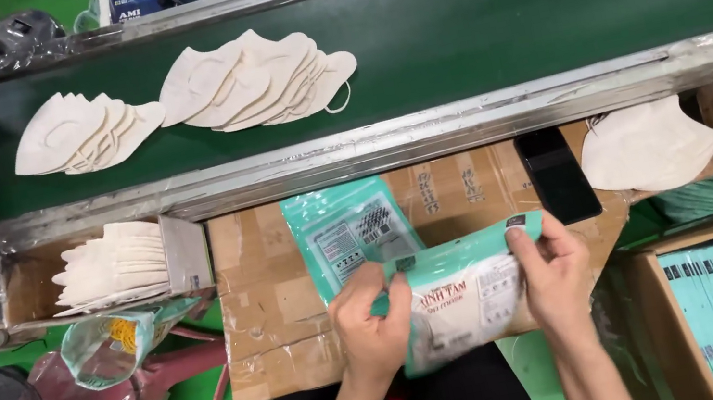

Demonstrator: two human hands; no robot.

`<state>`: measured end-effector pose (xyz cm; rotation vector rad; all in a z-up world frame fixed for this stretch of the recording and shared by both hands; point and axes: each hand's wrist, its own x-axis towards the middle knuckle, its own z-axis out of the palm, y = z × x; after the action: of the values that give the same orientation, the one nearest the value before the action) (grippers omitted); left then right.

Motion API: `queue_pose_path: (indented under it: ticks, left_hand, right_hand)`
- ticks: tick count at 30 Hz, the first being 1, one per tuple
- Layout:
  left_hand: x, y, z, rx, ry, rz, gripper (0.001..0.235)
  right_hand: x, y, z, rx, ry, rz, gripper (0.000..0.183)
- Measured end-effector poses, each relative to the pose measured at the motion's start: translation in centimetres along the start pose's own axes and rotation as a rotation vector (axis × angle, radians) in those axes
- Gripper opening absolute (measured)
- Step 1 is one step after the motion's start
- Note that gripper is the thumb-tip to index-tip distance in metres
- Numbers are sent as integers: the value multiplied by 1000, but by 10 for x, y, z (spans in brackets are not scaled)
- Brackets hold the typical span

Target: Packaging stacks of face masks into plastic bags on a conveyor belt.

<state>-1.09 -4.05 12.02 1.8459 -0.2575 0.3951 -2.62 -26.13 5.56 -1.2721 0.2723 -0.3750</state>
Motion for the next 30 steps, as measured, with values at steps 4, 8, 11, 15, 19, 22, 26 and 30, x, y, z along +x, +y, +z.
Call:
queue_pose_path:
  ticks: [4,8,11,15,19,22,26,30]
  left_hand:
    - [9,17,8,-135,-33,38,3]
    - [8,17,12,-124,-59,-10,4]
    - [7,16,13,-218,-117,-83,5]
    - [1,4,20,-135,-185,-12,19]
    - [-18,-55,21,293,-272,175,64]
    - [-57,-126,4,760,-449,290,77]
    - [6,-131,-15,667,-428,270,82]
    - [146,-73,-32,559,-80,261,115]
  right_hand:
    - [-7,12,0,122,-21,78,13]
    - [-6,9,-3,263,-122,200,18]
    - [-4,2,2,366,-202,304,19]
    - [-3,-6,3,53,-168,279,19]
    - [52,-64,-8,-637,170,-683,24]
    - [119,-109,-37,-738,227,-801,33]
    - [131,-121,-33,-854,96,-927,46]
    - [100,-67,-11,-914,1,-851,36]
